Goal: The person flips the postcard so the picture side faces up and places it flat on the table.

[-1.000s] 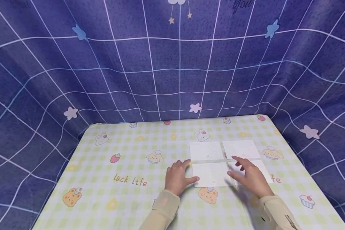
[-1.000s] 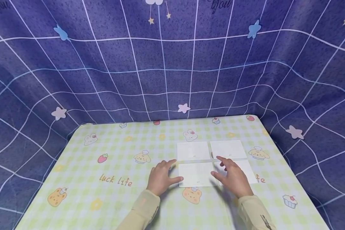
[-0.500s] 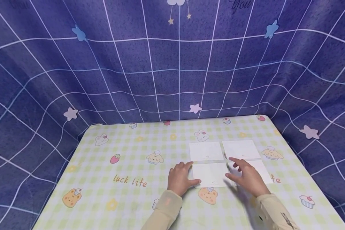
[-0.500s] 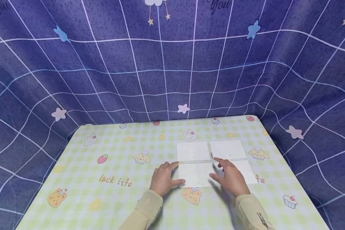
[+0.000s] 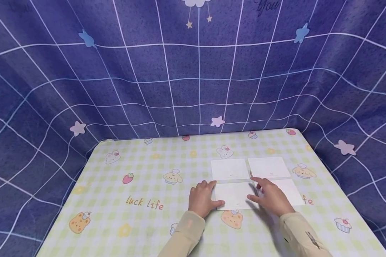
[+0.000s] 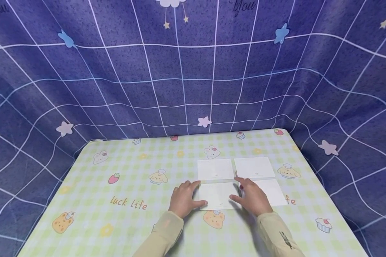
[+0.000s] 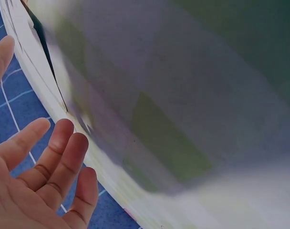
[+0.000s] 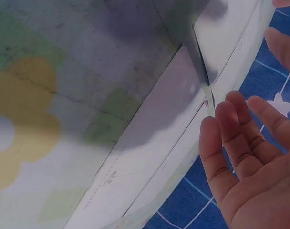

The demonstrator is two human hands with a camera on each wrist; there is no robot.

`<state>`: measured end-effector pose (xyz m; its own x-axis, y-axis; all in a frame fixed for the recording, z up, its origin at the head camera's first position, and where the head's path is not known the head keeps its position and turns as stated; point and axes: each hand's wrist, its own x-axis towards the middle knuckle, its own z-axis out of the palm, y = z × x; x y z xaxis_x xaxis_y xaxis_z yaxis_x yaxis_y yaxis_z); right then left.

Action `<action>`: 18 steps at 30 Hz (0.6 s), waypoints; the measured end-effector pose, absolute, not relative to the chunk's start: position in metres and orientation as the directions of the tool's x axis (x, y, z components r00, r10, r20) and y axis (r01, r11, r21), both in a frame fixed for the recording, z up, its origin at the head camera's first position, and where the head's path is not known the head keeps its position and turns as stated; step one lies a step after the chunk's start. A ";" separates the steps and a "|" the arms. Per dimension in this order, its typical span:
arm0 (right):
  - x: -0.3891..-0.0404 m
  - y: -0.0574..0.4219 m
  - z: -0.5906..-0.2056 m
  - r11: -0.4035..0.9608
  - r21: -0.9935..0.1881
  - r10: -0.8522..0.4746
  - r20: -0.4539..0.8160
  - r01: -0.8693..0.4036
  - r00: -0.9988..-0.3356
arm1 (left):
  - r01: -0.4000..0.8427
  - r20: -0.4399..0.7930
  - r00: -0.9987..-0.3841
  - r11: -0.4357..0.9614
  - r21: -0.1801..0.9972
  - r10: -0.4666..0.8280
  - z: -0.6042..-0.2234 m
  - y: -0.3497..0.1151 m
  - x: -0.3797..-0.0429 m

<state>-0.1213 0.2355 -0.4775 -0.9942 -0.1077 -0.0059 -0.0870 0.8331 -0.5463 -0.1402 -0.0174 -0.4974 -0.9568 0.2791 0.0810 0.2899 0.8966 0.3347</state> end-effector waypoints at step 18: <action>-0.131 0.230 -0.486 0.888 -0.455 -0.105 -0.063 -0.065 -0.992 | 0.286 0.054 -0.958 0.914 0.286 0.283 -0.501 -0.012 -0.144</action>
<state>-0.1308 0.2297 -0.4855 -0.9925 -0.1049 -0.0633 -0.0649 0.8882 -0.4548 -0.1445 -0.0121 -0.5014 -0.9577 0.2828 0.0543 0.2862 0.9143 0.2865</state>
